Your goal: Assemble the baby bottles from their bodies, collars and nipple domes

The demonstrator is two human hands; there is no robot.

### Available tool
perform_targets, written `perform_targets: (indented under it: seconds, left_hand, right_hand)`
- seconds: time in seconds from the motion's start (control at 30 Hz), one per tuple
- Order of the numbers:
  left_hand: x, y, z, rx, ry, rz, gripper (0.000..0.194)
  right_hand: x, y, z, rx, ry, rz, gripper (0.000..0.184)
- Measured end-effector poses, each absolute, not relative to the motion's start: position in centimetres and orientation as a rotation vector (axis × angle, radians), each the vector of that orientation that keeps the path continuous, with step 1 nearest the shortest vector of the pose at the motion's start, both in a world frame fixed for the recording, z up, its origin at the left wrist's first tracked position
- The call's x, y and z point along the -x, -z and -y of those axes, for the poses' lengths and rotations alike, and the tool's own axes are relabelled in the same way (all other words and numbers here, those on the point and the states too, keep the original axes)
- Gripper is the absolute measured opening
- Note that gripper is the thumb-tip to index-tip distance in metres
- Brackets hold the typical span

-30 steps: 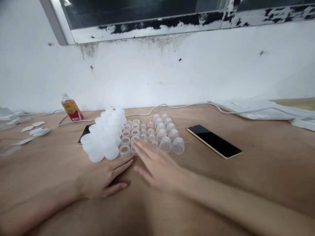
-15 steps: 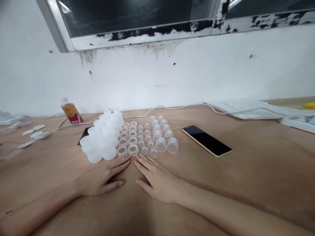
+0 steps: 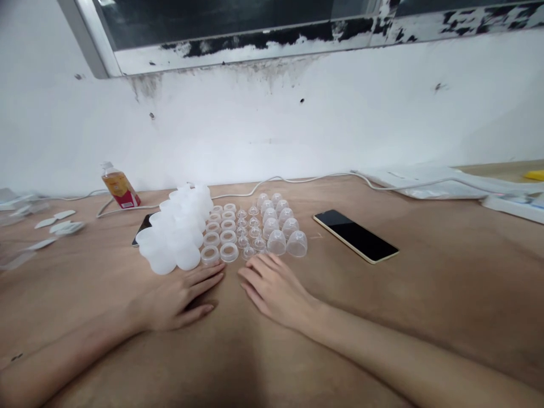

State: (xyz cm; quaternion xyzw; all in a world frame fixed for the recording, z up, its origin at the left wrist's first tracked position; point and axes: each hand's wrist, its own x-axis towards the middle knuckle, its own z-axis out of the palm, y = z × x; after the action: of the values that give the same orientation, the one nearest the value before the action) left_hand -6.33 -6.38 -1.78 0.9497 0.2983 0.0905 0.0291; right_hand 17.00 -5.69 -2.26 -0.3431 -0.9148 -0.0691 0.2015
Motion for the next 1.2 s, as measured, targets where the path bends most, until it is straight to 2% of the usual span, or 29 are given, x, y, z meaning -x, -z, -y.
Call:
perform_targets:
  seconds: [0.13,0.23,0.37,0.5,0.63,0.7,0.8,0.97,1.1,1.2]
  left_hand:
    - [4.3,2.2,5.8,-3.09,-0.436,-1.091,0.046]
    - [2.7,2.4,5.1,-3.131,-0.477,-1.196,0.045]
    - [2.2,2.6,5.2,-3.153,-0.551,-1.135,0.034]
    - [2.4,2.7,5.7,-3.053,-0.666,-1.328,0.042]
    - [2.3,2.7,5.8,-2.991,-0.569,-1.365,0.033]
    - [2.3,2.7,5.9,-2.885,-0.578,-1.47,0.034]
    - [2.5,2.8,6.0,-2.617,-0.771,-1.559,0.04]
    - [2.8,3.1,5.4,-2.113,-1.157,-1.114,0.034]
    - [2.9,2.7,5.1,-2.022,-1.149,-1.051,0.032]
    - [2.8,2.4,5.1,-1.98,-1.141,-1.024,0.036]
  right_hand:
    - [-16.0,1.6,4.3,1.121,0.525,2.414,0.032]
    - [-15.3,1.9,3.0,1.163,0.573,2.459,0.026]
    - [-15.6,2.4,2.4,1.027,0.401,2.471,0.028]
    - [-15.9,2.5,3.5,0.91,0.173,2.403,0.031]
    - [-15.7,2.6,4.6,0.988,-0.059,2.363,0.036]
    - [-15.6,2.9,4.7,1.028,-0.161,2.363,0.041]
    - [-15.6,3.3,4.7,1.032,-0.19,2.385,0.044]
    - [-15.6,3.3,4.6,1.037,-0.209,2.371,0.04]
    - [-15.5,3.0,4.5,1.078,-0.261,2.283,0.032]
    - [-15.5,2.9,4.3,1.073,-0.428,2.101,0.031]
